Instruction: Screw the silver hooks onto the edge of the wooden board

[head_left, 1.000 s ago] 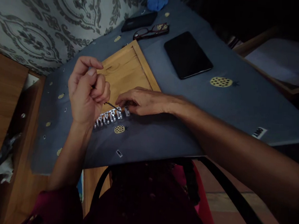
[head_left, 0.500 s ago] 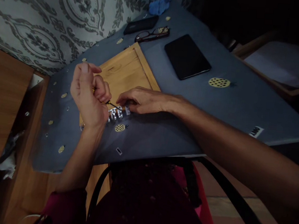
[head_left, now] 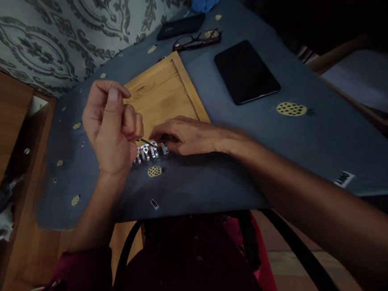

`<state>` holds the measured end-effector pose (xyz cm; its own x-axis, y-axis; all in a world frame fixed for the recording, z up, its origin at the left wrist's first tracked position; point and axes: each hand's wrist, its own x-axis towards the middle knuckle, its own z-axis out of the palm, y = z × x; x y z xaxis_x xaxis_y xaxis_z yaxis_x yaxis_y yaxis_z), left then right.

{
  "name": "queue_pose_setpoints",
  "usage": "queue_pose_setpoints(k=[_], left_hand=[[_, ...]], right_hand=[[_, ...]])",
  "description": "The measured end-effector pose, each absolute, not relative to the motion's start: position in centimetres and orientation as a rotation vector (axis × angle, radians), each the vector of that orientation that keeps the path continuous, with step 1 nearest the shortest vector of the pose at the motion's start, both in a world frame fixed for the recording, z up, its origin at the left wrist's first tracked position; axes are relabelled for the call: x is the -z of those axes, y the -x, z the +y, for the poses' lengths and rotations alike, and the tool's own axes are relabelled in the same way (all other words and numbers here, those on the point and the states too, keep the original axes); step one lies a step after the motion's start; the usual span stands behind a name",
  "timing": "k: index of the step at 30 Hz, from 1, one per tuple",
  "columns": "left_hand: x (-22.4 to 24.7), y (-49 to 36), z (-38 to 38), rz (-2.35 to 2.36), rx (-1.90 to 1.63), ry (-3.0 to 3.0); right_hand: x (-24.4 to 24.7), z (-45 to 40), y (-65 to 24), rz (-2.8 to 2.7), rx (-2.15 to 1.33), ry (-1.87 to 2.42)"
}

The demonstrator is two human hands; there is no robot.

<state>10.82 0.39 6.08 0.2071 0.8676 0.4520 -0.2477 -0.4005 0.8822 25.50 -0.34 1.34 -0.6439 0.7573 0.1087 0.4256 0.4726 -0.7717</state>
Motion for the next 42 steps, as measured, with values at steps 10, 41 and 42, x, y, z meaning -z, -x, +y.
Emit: queue_pose_setpoints(k=[10,41,42], left_hand=[[-6.8,-10.1,0.3,0.627,-1.179,-1.501],[-6.0,-10.9,0.4,0.693,-1.424,-1.437],[-6.0,-10.9,0.4,0.692,-1.422,-1.439]], right_hand=[[-1.2,-0.3,-25.5,-2.247,-1.073,0.939],[-0.5,2.7,-24.7,-2.18,-0.655,1.28],[-0.2,2.9,-24.6,-2.191,-0.621,1.288]])
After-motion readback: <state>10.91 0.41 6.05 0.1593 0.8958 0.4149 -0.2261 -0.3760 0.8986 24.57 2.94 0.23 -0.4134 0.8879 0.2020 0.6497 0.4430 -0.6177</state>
